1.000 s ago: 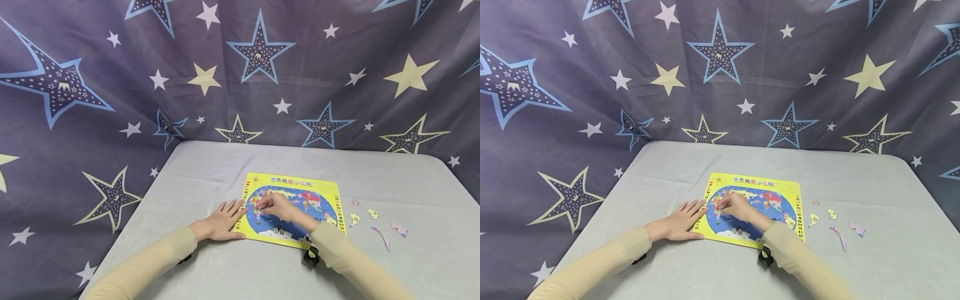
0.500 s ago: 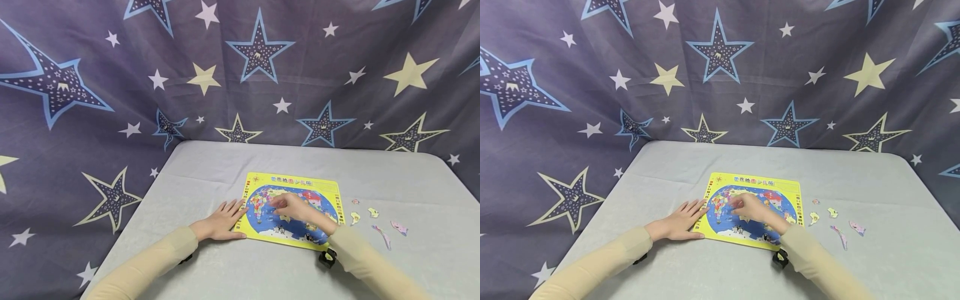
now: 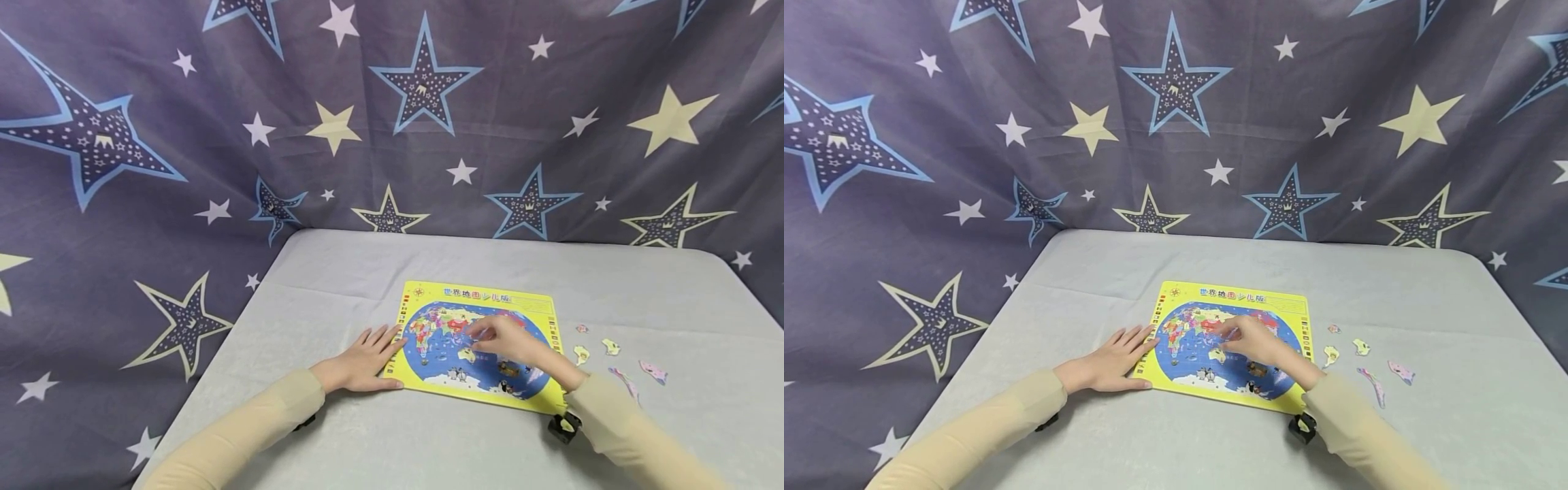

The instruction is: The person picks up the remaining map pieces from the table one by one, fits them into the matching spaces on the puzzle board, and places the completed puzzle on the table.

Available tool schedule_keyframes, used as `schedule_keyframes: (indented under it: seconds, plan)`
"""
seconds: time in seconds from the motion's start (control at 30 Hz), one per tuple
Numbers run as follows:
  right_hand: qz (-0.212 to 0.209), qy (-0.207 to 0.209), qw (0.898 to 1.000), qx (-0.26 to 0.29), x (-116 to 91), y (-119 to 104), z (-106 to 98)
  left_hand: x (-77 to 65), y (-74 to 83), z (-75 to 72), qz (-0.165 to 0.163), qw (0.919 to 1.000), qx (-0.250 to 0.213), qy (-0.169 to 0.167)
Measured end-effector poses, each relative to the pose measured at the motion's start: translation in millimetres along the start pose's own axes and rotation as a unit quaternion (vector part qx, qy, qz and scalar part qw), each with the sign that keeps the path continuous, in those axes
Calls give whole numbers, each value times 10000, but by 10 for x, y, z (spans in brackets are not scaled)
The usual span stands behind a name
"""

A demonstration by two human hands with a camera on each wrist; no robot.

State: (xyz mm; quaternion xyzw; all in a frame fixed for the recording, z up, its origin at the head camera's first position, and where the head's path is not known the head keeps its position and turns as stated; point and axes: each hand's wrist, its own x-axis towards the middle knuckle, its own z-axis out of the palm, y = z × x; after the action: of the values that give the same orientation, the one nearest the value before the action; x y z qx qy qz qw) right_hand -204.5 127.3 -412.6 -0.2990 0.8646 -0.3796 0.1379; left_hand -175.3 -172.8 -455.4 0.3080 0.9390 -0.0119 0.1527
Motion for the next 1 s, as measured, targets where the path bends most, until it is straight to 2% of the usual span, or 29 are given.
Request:
schedule_keyframes:
  seconds: [0.17,0.37,0.57,1.0]
  plan:
    - [-21,140,9997,-175,-93,64,-82,4,-1,13,1,10000,-18,4]
    - [266,184,9994,-120,-205,120,-174,3,-4,23,36,10000,-29,23]
    - [514,309,9978,-295,-345,195,-296,2,-2,10,55,10000,-45,49]
    - [649,637,9944,-534,-712,458,-603,3,2,1,35,9999,-95,55]
